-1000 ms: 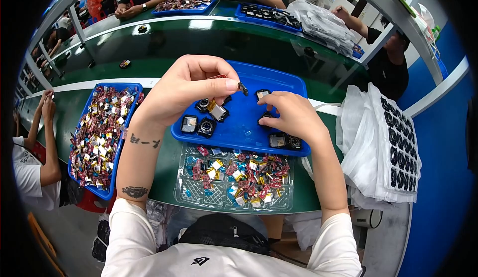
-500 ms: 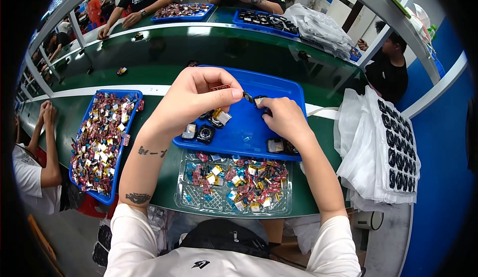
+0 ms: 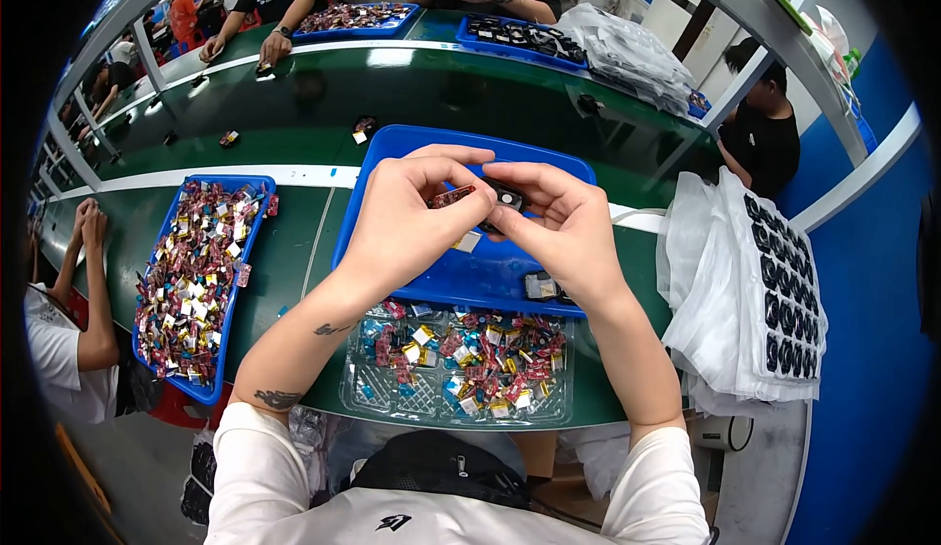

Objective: Assembling small electronic modules by attaching wires and checking connections.

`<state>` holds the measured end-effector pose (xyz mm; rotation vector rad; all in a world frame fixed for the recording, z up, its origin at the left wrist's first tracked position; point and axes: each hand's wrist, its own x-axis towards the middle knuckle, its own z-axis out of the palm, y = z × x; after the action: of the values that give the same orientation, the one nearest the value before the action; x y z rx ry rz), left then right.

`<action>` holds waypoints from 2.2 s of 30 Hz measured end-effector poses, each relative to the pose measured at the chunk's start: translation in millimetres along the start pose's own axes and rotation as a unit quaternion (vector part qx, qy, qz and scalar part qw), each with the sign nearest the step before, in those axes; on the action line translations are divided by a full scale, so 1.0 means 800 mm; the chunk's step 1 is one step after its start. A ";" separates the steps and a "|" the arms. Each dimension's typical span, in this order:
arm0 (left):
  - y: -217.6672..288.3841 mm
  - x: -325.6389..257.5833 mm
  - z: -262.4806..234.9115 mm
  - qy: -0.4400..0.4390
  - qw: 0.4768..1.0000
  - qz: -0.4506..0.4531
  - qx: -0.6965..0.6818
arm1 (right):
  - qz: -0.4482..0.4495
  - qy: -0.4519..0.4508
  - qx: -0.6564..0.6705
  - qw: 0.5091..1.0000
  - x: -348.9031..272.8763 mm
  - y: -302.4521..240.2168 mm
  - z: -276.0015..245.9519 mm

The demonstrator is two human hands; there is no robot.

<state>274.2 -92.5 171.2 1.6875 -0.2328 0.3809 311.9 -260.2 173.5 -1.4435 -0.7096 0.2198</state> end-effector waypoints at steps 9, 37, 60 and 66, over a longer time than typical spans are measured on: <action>-0.002 -0.001 0.002 0.014 1.000 0.001 0.028 | -0.020 0.016 -0.018 1.000 -0.003 0.005 0.006; 0.024 -0.002 -0.008 0.055 0.991 0.063 0.102 | -0.065 0.050 -0.095 0.992 -0.009 0.003 0.002; 0.035 -0.014 -0.008 -0.374 0.843 0.152 0.355 | -0.076 0.104 -0.083 0.988 0.007 -0.002 -0.022; 0.036 -0.015 0.004 0.009 0.963 0.192 0.187 | -0.099 0.090 -0.060 0.989 0.005 -0.004 -0.019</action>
<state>252.8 -101.0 192.5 2.0101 -0.5030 0.7672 322.5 -271.1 178.5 -1.4739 -0.7207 -0.1081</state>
